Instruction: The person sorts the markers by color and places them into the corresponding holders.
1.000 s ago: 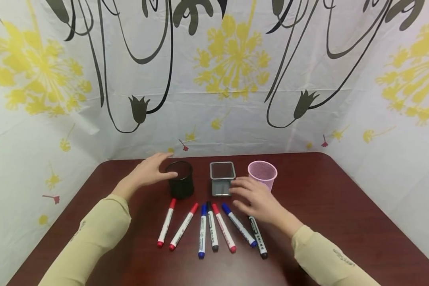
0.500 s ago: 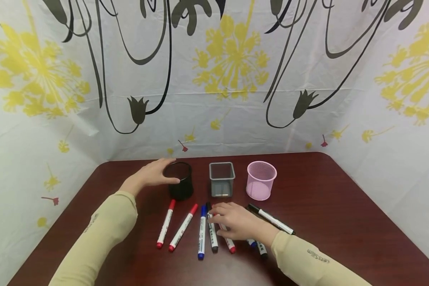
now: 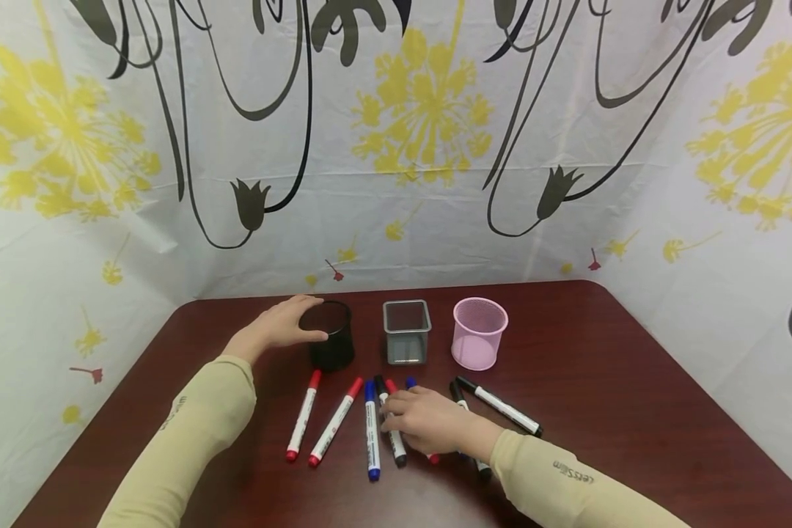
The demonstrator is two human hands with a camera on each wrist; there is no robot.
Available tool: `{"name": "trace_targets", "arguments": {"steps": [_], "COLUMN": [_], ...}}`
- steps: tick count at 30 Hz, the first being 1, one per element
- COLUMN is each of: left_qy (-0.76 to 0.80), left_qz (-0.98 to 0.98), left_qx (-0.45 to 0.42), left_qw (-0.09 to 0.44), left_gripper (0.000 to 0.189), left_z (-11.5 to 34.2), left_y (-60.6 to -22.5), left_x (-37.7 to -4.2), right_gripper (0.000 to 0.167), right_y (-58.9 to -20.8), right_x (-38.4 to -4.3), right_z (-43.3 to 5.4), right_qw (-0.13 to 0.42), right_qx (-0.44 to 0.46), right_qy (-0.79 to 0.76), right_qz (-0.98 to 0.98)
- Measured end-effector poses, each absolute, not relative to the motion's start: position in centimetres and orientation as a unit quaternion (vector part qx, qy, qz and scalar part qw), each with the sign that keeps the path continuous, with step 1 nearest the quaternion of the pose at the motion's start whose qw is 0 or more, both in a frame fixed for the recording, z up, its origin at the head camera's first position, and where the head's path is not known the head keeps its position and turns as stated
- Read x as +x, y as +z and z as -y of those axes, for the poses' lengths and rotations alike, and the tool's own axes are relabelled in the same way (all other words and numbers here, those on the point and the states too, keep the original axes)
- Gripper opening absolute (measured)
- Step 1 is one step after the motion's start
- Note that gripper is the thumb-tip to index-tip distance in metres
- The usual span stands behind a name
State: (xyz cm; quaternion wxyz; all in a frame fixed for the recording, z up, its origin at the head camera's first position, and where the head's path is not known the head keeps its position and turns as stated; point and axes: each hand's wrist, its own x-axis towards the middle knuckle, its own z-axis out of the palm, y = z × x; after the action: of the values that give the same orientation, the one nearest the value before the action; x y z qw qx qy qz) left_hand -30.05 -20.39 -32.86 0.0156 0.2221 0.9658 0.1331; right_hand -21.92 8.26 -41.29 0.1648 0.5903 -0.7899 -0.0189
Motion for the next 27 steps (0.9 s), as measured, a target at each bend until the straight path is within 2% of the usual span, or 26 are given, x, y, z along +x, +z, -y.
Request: {"name": "trace_targets", "arguments": {"steps": [5, 16, 27], "left_qy": [0.135, 0.133, 0.136], "left_qz": [-0.967, -0.968, -0.968], "left_qx": [0.215, 0.213, 0.211], "left_qw": [0.015, 0.019, 0.026], "left_gripper": [0.077, 0.076, 0.076], "left_z": [20.4, 20.3, 20.3], "left_y": [-32.9, -32.9, -32.8], "left_x": [-30.0, -30.0, -30.1], "right_gripper": [0.03, 0.021, 0.02], "right_y": [-41.3, -41.2, -41.1], "right_x": [-21.7, -20.2, -19.6], "right_z": [-8.1, -7.9, -8.4], "right_qw": [0.164, 0.166, 0.165], "right_qx": [0.601, 0.632, 0.649], "right_qy": [-0.028, -0.069, -0.013], "right_qz": [0.781, 0.754, 0.743]}}
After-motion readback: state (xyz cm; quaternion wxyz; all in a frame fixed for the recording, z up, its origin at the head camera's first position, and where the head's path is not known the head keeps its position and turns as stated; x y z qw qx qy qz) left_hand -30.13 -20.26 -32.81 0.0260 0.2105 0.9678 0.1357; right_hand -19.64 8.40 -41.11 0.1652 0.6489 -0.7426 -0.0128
